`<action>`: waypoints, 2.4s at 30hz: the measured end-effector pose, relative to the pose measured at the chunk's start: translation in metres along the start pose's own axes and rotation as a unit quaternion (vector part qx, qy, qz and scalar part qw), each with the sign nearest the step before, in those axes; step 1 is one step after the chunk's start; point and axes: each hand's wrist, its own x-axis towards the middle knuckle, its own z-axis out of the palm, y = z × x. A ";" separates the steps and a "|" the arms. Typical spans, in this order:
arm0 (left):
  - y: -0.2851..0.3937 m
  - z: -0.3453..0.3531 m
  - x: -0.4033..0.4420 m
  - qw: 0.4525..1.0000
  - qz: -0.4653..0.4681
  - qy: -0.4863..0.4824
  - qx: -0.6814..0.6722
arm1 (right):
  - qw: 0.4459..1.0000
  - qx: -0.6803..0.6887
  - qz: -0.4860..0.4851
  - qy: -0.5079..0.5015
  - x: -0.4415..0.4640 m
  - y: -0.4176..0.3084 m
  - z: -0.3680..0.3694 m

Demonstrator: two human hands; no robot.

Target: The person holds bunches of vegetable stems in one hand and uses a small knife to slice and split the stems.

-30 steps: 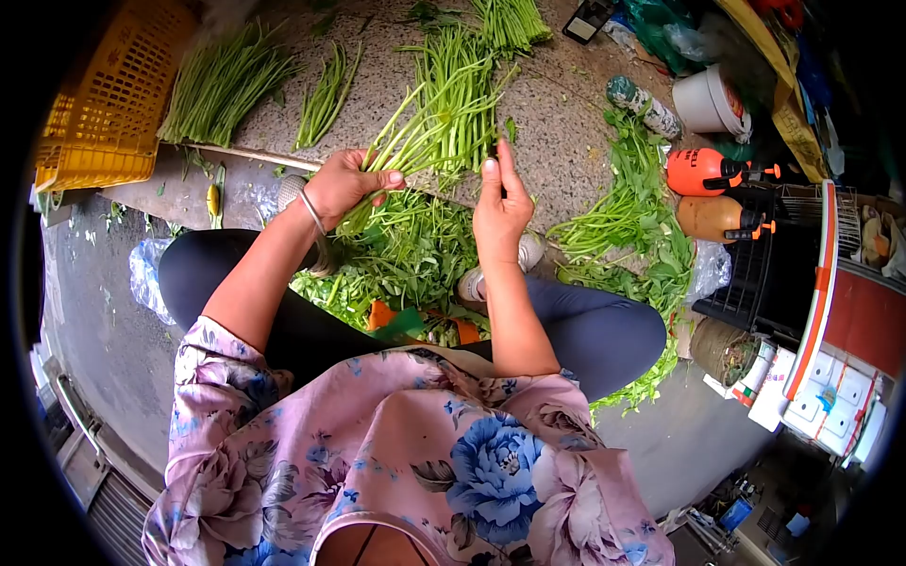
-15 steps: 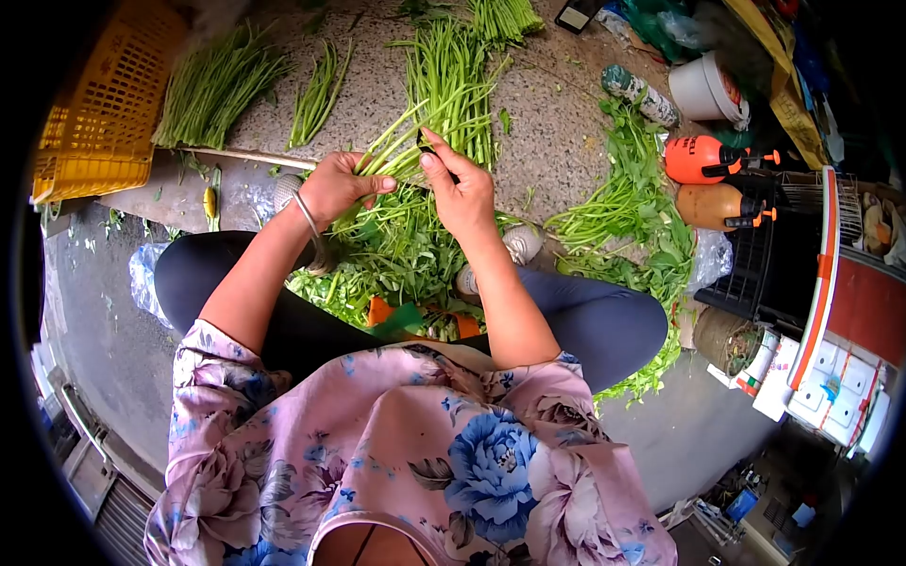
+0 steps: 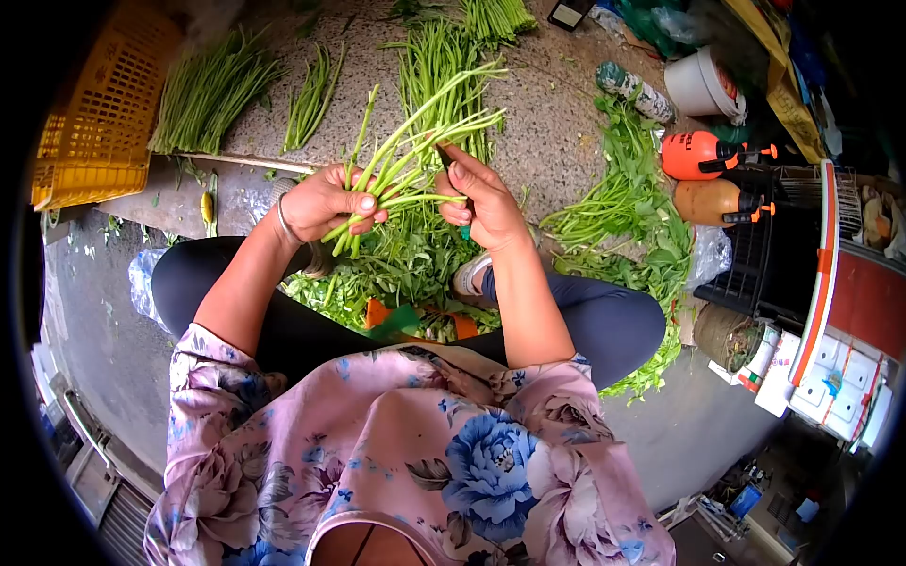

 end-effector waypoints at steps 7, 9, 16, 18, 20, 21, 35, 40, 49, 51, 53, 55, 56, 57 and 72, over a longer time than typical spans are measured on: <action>0.000 0.003 0.000 1.000 -0.014 -0.013 -0.008 | 1.000 0.006 -0.001 -0.010 0.004 0.002 0.011; -0.002 0.001 0.000 1.000 -0.018 -0.010 -0.007 | 1.000 -0.008 -0.002 0.017 0.005 0.004 0.010; -0.001 -0.001 0.002 0.999 -0.033 0.038 -0.013 | 0.830 -0.458 -0.228 0.223 0.011 0.023 -0.013; -0.002 -0.002 0.003 0.999 -0.033 0.042 -0.004 | 0.851 -0.396 -0.175 0.296 0.001 0.020 -0.016; -0.005 -0.003 0.005 0.998 -0.040 0.051 0.009 | 0.945 -0.211 -0.053 0.243 -0.018 0.007 -0.014; -0.005 -0.003 0.005 0.998 -0.041 0.049 0.008 | 0.945 -0.211 -0.053 0.245 -0.025 0.005 -0.013; -0.014 -0.005 0.008 0.972 -0.094 0.098 0.193 | 0.799 -0.465 -0.149 0.351 -0.045 0.026 -0.058; -0.017 -0.004 0.008 0.948 -0.112 0.107 0.277 | 0.980 -0.052 0.052 0.183 -0.060 0.010 -0.047; -0.020 -0.004 0.007 0.928 -0.141 0.092 0.332 | 0.963 -0.085 0.083 0.243 -0.039 0.029 -0.063; -0.015 -0.003 0.006 0.929 -0.153 0.094 0.323 | 0.837 -0.417 0.079 0.346 -0.042 0.049 -0.090; -0.018 -0.013 0.009 0.934 -0.138 0.099 0.315 | 0.829 -0.397 0.094 0.383 -0.050 0.059 -0.112; -0.014 -0.015 0.008 0.974 -0.084 0.181 0.106 | 0.674 -0.614 0.184 0.368 -0.049 0.061 -0.104; -0.012 -0.019 0.008 0.980 -0.053 0.186 0.042 | 0.614 -0.644 0.265 0.372 -0.047 0.060 -0.101; -0.010 -0.020 0.010 0.981 -0.019 0.191 0.000 | 0.618 -0.643 0.266 0.366 -0.043 0.066 -0.103; -0.004 -0.015 0.018 0.946 0.109 0.289 -0.094 | 0.904 -0.322 -0.161 0.232 0.025 0.087 0.037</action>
